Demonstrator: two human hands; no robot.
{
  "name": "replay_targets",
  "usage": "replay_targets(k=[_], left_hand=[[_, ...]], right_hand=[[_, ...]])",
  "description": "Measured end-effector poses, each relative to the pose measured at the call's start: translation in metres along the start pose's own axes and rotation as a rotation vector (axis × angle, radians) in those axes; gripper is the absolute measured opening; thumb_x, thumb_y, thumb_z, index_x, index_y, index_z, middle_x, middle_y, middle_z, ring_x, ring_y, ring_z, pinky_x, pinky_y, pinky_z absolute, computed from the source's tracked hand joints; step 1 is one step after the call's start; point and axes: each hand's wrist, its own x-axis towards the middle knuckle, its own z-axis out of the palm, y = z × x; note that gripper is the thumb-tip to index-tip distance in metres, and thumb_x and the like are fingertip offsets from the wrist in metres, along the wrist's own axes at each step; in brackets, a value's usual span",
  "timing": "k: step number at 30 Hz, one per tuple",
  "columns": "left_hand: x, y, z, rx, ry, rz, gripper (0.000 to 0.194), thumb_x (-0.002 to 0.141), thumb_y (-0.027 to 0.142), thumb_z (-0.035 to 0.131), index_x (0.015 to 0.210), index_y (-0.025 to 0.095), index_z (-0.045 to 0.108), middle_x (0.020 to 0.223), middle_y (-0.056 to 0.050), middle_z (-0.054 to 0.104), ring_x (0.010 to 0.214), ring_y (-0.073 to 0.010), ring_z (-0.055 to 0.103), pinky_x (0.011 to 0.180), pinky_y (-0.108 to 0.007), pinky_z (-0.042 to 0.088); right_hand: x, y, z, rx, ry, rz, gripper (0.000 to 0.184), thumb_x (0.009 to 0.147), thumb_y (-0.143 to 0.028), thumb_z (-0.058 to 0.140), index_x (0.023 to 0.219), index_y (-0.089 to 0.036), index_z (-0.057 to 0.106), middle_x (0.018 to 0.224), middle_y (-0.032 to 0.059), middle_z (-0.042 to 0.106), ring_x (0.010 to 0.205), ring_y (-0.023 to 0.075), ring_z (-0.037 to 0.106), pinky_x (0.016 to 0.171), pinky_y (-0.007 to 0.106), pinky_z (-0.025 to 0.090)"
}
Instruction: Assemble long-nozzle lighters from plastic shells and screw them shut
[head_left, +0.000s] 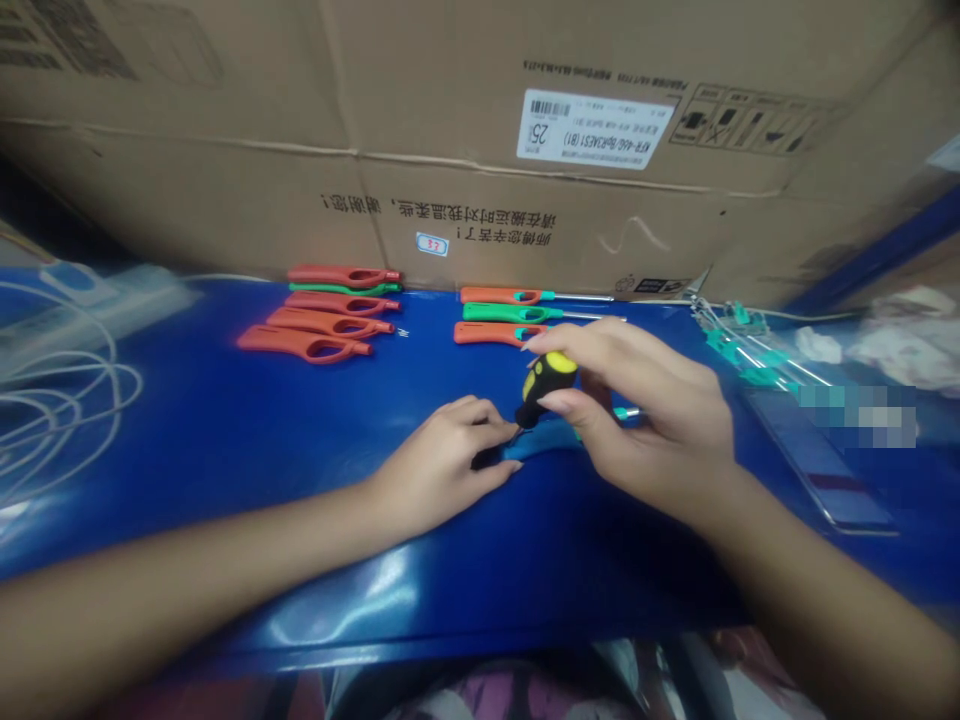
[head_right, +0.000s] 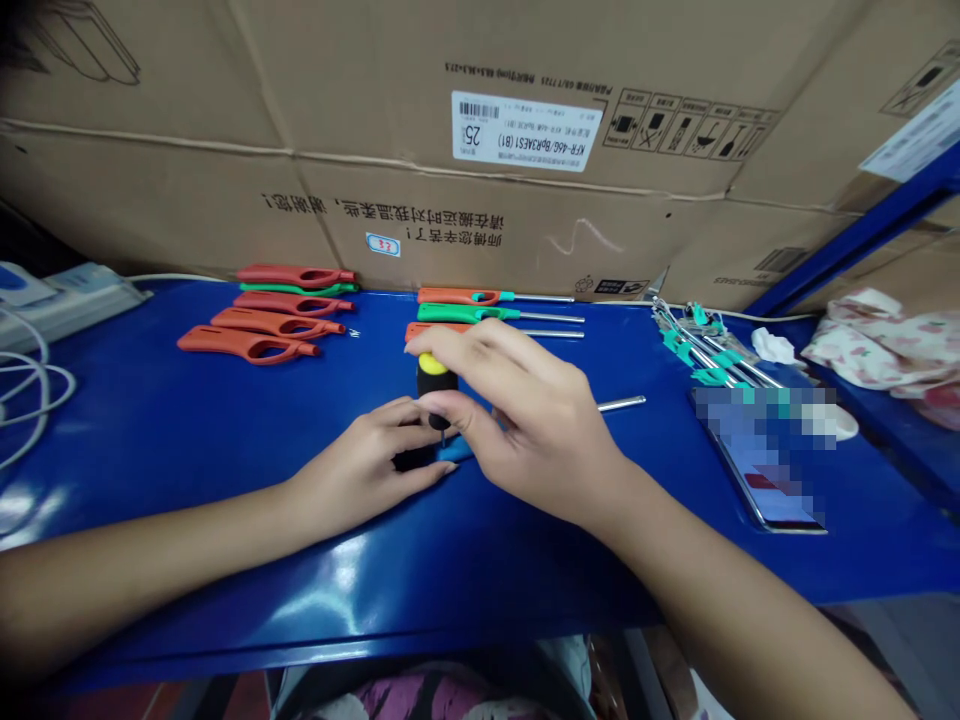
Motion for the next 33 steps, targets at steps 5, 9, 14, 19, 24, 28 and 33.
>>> replay_targets(k=[5,9,14,19,24,28,33], left_hand=[[0.000,0.000,0.000,0.002,0.014,-0.004,0.018,0.092,0.026,0.070,0.107,0.017,0.074,0.104,-0.008,0.069,0.098,-0.0228,0.064,0.088,-0.037,0.053],[0.000,0.001,0.000,-0.016,0.025,-0.005,0.015,0.093,0.026,0.068,0.104,0.019,0.075,0.101,-0.006,0.070,0.093,-0.0214,0.064,0.087,-0.037,0.054],[0.000,-0.002,-0.003,-0.021,0.031,-0.045,0.020,0.091,0.027,0.070,0.109,0.019,0.075,0.102,-0.007,0.070,0.098,-0.0223,0.064,0.091,-0.039,0.054],[0.002,-0.003,-0.013,0.114,-0.042,-0.079,0.032,0.094,0.027,0.064,0.124,0.017,0.068,0.105,-0.009,0.068,0.097,-0.0235,0.062,0.090,-0.040,0.054],[0.002,0.006,-0.027,0.337,-0.160,-0.106,0.035,0.095,0.026,0.058,0.128,0.016,0.064,0.111,-0.012,0.066,0.101,-0.0282,0.062,0.091,-0.046,0.055],[0.002,0.009,-0.028,0.335,-0.160,-0.130,0.040,0.098,0.036,0.057,0.132,0.016,0.061,0.119,-0.012,0.065,0.107,-0.0286,0.061,0.096,-0.047,0.054],[0.007,0.004,-0.019,0.333,-0.175,-0.068,0.039,0.099,0.033,0.056,0.134,0.016,0.060,0.120,-0.013,0.064,0.109,-0.0282,0.060,0.096,-0.046,0.054]], right_hand=[[-0.003,-0.002,0.003,-0.006,-0.001,-0.018,0.028,0.096,-0.017,0.062,0.124,-0.022,0.064,0.109,0.0045,0.071,0.097,0.0146,0.066,0.087,0.024,0.055],[-0.006,-0.006,0.004,0.099,-0.055,0.026,0.027,0.098,-0.020,0.060,0.124,-0.021,0.061,0.115,0.0059,0.068,0.103,0.0166,0.065,0.086,0.026,0.057],[-0.003,-0.009,0.005,0.546,-0.128,0.344,0.020,0.104,-0.027,0.050,0.124,-0.024,0.052,0.120,0.0044,0.062,0.069,0.0077,0.066,0.061,0.022,0.058],[0.009,0.004,-0.016,0.529,0.089,0.415,0.014,0.101,-0.032,0.055,0.111,-0.024,0.048,0.102,-0.0001,0.063,0.058,0.0072,0.064,0.053,0.021,0.056],[0.001,0.045,-0.058,-0.228,0.124,0.355,0.012,0.095,-0.024,0.060,0.106,-0.022,0.057,0.102,0.0056,0.064,0.084,0.0194,0.066,0.079,0.035,0.057],[-0.020,0.082,-0.067,-0.624,-0.300,0.591,0.031,0.096,-0.014,0.044,0.125,-0.011,0.056,0.118,0.0193,0.059,0.112,0.0311,0.061,0.099,0.044,0.048],[-0.036,0.109,-0.053,-0.722,-0.586,0.891,0.037,0.094,-0.008,0.042,0.127,-0.001,0.055,0.138,0.0292,0.042,0.110,0.0308,0.063,0.093,0.037,0.049]])
